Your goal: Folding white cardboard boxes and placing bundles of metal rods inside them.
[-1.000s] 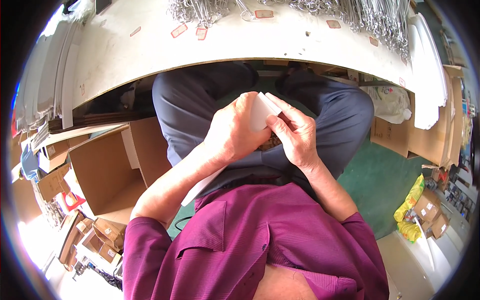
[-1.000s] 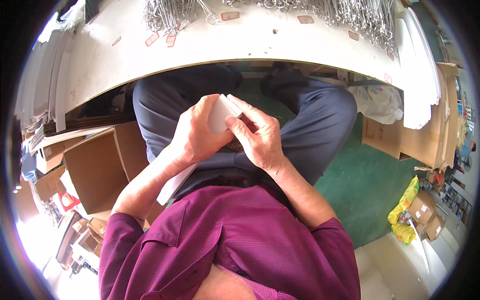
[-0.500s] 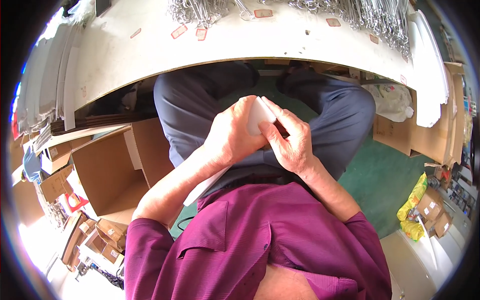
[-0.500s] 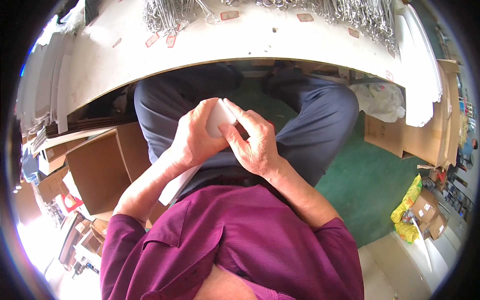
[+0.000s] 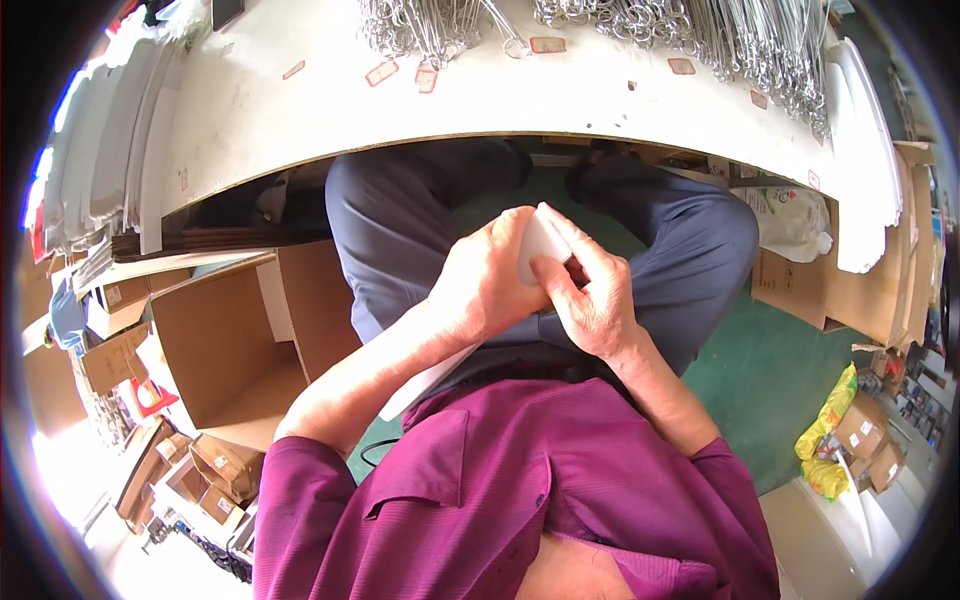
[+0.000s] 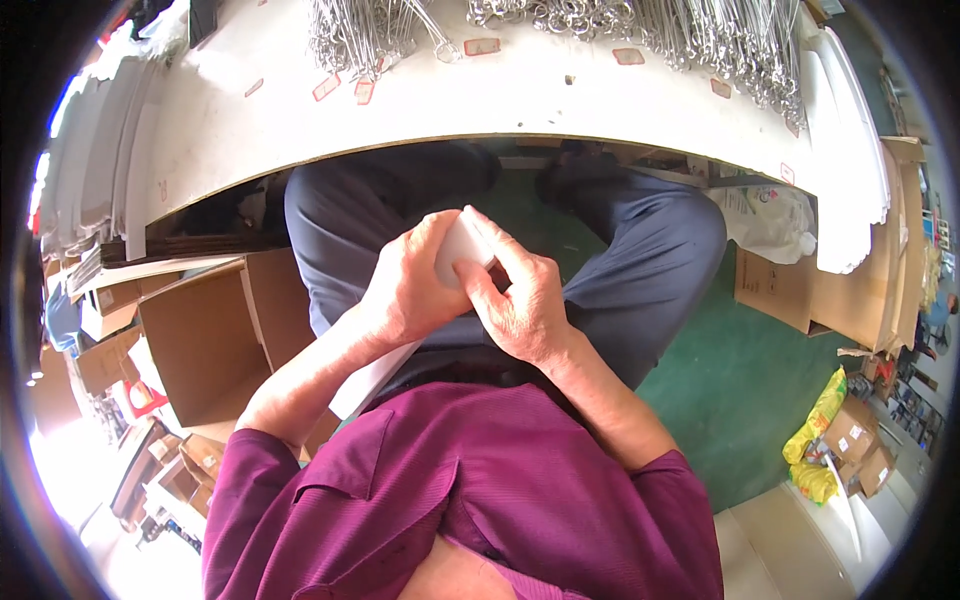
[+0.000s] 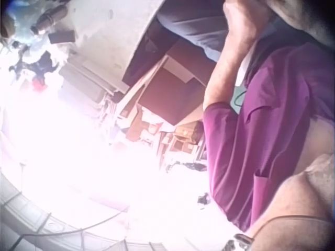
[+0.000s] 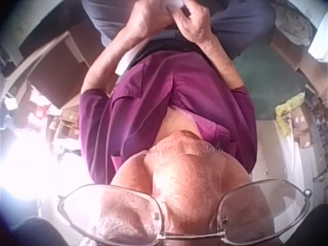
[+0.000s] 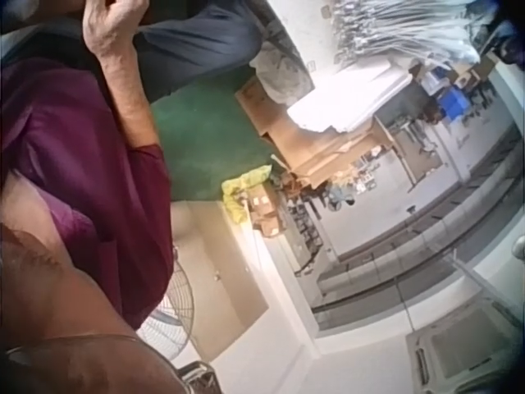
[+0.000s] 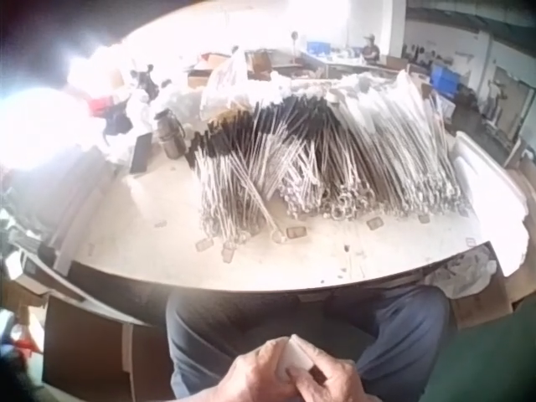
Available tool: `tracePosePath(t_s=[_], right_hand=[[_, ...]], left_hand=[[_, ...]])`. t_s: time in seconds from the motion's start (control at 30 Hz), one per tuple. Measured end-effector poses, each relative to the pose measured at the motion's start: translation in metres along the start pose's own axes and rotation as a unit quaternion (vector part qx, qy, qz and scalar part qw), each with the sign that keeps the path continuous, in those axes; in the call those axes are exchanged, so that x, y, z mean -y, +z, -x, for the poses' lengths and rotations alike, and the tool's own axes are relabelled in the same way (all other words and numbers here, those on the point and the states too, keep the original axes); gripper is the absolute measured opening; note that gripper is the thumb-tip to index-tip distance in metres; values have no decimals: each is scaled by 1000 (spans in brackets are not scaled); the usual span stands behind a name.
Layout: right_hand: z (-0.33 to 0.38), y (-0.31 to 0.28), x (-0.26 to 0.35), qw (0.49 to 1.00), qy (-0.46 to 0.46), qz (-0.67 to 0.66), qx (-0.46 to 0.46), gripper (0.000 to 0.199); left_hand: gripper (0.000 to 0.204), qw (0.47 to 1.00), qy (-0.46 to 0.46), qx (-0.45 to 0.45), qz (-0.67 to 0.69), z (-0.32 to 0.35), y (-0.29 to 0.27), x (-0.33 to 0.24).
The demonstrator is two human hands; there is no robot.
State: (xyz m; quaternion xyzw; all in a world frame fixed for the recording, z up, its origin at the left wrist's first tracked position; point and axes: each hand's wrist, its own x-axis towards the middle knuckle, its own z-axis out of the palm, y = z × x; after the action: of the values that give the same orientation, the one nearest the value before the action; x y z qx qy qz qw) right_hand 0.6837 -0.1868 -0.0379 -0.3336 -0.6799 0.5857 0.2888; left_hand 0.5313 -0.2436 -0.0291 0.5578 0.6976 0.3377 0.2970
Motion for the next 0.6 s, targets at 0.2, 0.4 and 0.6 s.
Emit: tracePosePath(t_s=[0.2,0.4,0.6], right_hand=[[0,3,-2,998,-38,53,13,48],[-1,2,0,999,6,19,31,43],[-16,-5,-13,998,-32,-22,-41,36]], left_hand=[[51,1000,-8,-18,12,8,4,5],[45,999,-36,3,14,9,0,2],[68,994,-99,54,-7,2,-15,-16]])
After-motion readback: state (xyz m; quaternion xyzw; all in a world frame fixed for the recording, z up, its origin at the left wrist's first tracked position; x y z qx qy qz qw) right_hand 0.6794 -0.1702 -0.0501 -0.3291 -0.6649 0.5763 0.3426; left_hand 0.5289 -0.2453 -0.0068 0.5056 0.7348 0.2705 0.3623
